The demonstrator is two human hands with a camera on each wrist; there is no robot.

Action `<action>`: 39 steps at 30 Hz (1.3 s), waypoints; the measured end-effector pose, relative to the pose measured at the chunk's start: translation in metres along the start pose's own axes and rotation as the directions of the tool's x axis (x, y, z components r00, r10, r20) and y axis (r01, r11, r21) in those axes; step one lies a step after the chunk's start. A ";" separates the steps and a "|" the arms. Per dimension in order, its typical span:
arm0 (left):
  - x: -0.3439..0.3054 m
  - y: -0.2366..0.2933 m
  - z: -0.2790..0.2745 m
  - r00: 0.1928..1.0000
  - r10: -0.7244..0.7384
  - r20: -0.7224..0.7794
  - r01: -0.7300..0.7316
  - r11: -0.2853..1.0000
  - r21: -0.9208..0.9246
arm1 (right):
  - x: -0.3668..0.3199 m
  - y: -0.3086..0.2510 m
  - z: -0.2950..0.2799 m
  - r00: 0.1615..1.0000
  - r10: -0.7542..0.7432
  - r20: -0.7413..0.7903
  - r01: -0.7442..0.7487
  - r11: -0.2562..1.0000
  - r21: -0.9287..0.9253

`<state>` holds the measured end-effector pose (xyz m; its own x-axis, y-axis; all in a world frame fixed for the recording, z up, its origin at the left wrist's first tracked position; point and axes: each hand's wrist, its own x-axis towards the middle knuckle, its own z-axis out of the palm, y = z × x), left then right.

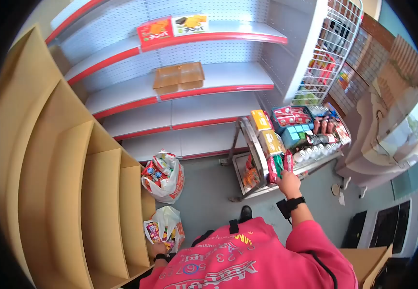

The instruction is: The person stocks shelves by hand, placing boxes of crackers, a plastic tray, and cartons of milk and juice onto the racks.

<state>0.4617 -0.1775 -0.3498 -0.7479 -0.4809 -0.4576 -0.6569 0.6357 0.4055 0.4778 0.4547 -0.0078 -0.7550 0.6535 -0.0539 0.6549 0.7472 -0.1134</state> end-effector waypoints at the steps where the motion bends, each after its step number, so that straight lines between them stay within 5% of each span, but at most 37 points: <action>1: 0.001 0.010 -0.002 1.000 0.011 0.012 -0.011 1.000 0.013 | 0.004 0.006 0.000 1.000 0.028 0.009 -0.028 1.000 -0.007; 4: 0.008 0.032 0.000 0.973 0.018 0.228 0.003 0.996 -0.090 | 0.011 0.022 -0.013 0.999 0.044 0.013 -0.044 0.999 -0.006; 8: -0.013 0.081 0.019 0.965 0.261 0.008 -0.261 0.962 0.081 | 0.032 0.062 -0.009 0.995 0.093 -0.024 -0.093 0.996 0.014; 9: -0.076 0.146 -0.013 0.983 0.089 0.161 -0.046 0.967 -0.250 | 0.035 0.072 -0.014 0.996 0.089 -0.031 -0.089 0.996 0.012; 11: -0.040 0.125 0.033 0.929 0.364 0.067 -0.364 0.931 -0.020 | 0.046 0.090 -0.022 0.996 0.074 -0.045 -0.074 0.997 0.009; 12: -0.034 0.128 0.045 0.930 0.362 0.066 -0.362 0.932 -0.022 | 0.056 0.102 -0.021 0.996 0.082 -0.030 -0.082 0.997 0.002; 14: -0.031 0.133 0.068 0.626 0.777 0.069 -0.764 0.594 0.251 | 0.072 0.119 -0.026 0.994 0.095 -0.046 -0.094 0.995 0.025; 15: -0.076 0.164 0.065 0.630 0.774 0.069 -0.762 0.597 0.251 | 0.079 0.127 -0.028 0.992 0.112 -0.062 -0.109 0.993 0.049; 16: -0.126 0.228 0.042 0.837 0.545 0.043 -0.547 0.836 0.044 | 0.088 0.133 -0.030 0.992 0.108 -0.059 -0.105 0.993 0.048; 17: -0.175 0.278 0.016 0.962 0.262 0.080 -0.247 0.955 -0.164 | 0.097 0.138 -0.031 0.993 0.105 -0.058 -0.102 0.993 0.056; 18: -0.129 0.245 0.058 0.958 0.281 0.047 -0.281 0.960 -0.018 | 0.105 0.143 -0.032 0.993 0.101 -0.057 -0.097 0.993 0.064; 21: -0.112 0.248 0.099 0.941 0.335 -0.041 -0.336 0.941 -0.026 | 0.129 0.150 -0.030 0.997 0.062 -0.043 -0.055 0.990 0.133; 22: -0.088 0.233 0.123 0.967 0.253 0.014 -0.251 0.963 -0.097 | 0.137 0.152 -0.027 0.995 0.010 -0.097 0.006 0.987 0.162; 26: -0.169 0.304 0.095 0.966 0.252 -0.053 -0.247 0.966 0.080 | 0.175 0.151 -0.019 0.997 -0.056 -0.061 0.066 0.984 0.165; 30: -0.195 0.300 0.091 0.955 0.293 -0.041 -0.291 0.956 0.030 | 0.200 0.151 -0.012 0.979 -0.161 -0.129 0.182 0.966 0.181; 31: -0.172 0.263 0.112 0.957 0.289 -0.040 -0.288 0.957 0.031 | 0.206 0.150 -0.011 0.977 -0.177 -0.120 0.196 0.966 0.166; 34: -0.152 0.221 0.130 0.847 0.484 -0.220 -0.489 0.872 0.035 | 0.217 0.152 -0.004 0.979 -0.181 -0.095 0.193 0.970 0.146; 36: -0.181 0.222 0.111 1.000 0.008 0.005 -0.008 0.997 0.075 | 0.220 0.153 -0.002 0.986 -0.158 -0.056 0.165 0.975 0.149; 39: -0.263 0.305 0.063 0.997 0.059 -0.044 -0.053 0.990 0.130 | 0.225 0.159 0.005 0.987 -0.159 -0.007 0.158 0.975 0.158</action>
<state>0.4640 0.1815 -0.1556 -0.7889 -0.4688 -0.3974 -0.5984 0.7334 0.3225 0.4119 0.7200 -0.0428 -0.8492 0.5273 -0.0286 0.5137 0.8123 -0.2762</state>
